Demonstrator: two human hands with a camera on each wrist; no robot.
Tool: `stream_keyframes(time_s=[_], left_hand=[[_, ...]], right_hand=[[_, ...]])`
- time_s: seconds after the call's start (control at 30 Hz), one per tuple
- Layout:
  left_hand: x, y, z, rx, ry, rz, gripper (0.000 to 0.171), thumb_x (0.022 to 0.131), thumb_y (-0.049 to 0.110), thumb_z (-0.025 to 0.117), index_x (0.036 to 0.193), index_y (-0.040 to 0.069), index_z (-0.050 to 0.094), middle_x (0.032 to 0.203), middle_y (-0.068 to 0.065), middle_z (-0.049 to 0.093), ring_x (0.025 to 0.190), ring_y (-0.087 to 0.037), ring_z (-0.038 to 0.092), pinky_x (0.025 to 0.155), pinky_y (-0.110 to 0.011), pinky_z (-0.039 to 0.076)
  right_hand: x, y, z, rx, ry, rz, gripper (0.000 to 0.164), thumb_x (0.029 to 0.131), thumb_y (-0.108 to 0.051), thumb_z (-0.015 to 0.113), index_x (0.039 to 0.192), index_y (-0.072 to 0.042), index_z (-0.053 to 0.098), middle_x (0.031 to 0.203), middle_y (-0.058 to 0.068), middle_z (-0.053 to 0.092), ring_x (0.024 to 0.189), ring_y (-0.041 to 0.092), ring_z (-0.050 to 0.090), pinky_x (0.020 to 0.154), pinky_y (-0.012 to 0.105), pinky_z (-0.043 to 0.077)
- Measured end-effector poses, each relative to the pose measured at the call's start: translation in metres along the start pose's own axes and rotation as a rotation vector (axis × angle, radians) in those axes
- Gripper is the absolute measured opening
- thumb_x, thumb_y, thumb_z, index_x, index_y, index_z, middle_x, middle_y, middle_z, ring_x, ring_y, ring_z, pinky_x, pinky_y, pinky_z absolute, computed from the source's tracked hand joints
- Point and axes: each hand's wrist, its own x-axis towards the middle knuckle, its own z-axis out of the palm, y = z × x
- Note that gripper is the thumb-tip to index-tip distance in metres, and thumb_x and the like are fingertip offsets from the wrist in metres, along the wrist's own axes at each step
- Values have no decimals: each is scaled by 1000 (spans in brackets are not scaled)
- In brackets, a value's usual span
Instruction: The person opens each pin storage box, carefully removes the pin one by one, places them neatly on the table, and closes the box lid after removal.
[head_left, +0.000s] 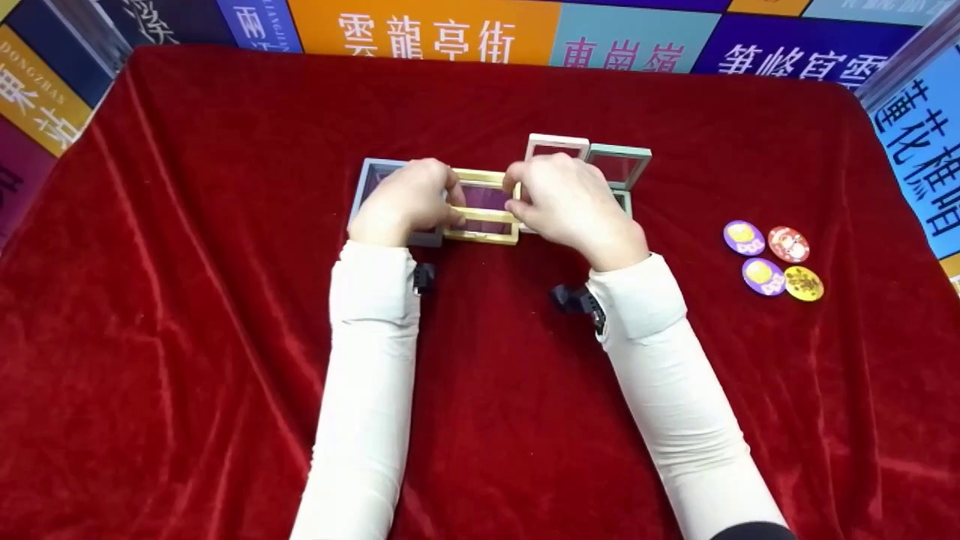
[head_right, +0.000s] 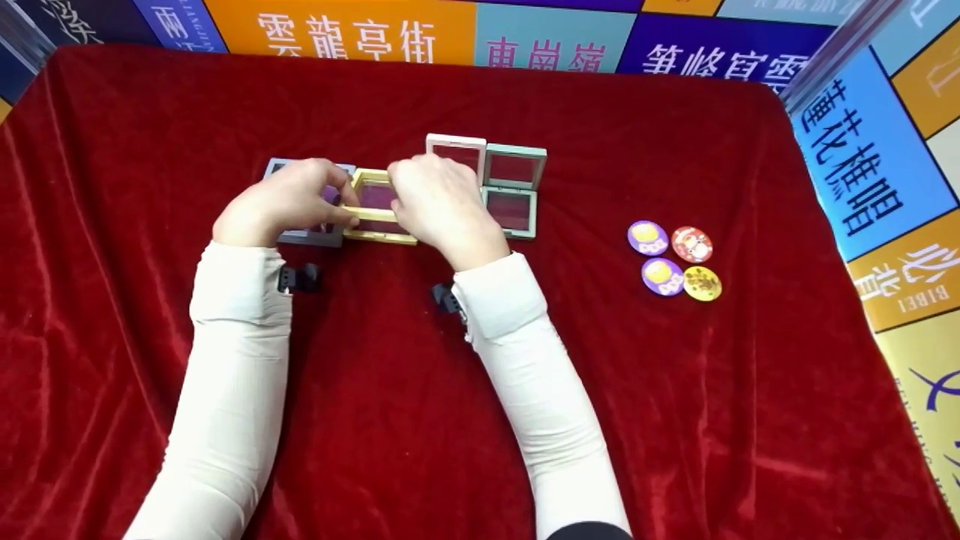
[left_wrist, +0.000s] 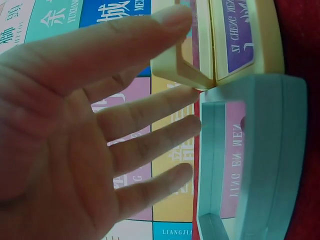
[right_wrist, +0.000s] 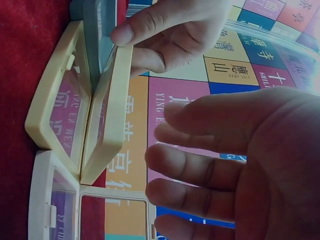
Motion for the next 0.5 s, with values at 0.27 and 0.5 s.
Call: stream_keyframes(time_s=[0.27, 0.5], left_hand=[[0, 1, 3, 17, 2, -50, 18, 70, 11, 76, 88, 10, 75, 96, -7, 71, 85, -19, 56, 84, -37, 48], [0, 3, 3, 70, 11, -90, 15, 68, 13, 77, 83, 14, 75, 101, -3, 69, 92, -21, 60, 89, -42, 49]], right_hand=[[4, -7, 13, -51, -10, -55, 10, 83, -18, 61, 87, -17, 71, 79, 7, 68, 79, 30, 61, 65, 48, 49], [9, -8, 24, -65, -24, -86, 8, 82, -16, 62, 81, -18, 70, 79, 5, 69, 78, 30, 63, 63, 50, 49]])
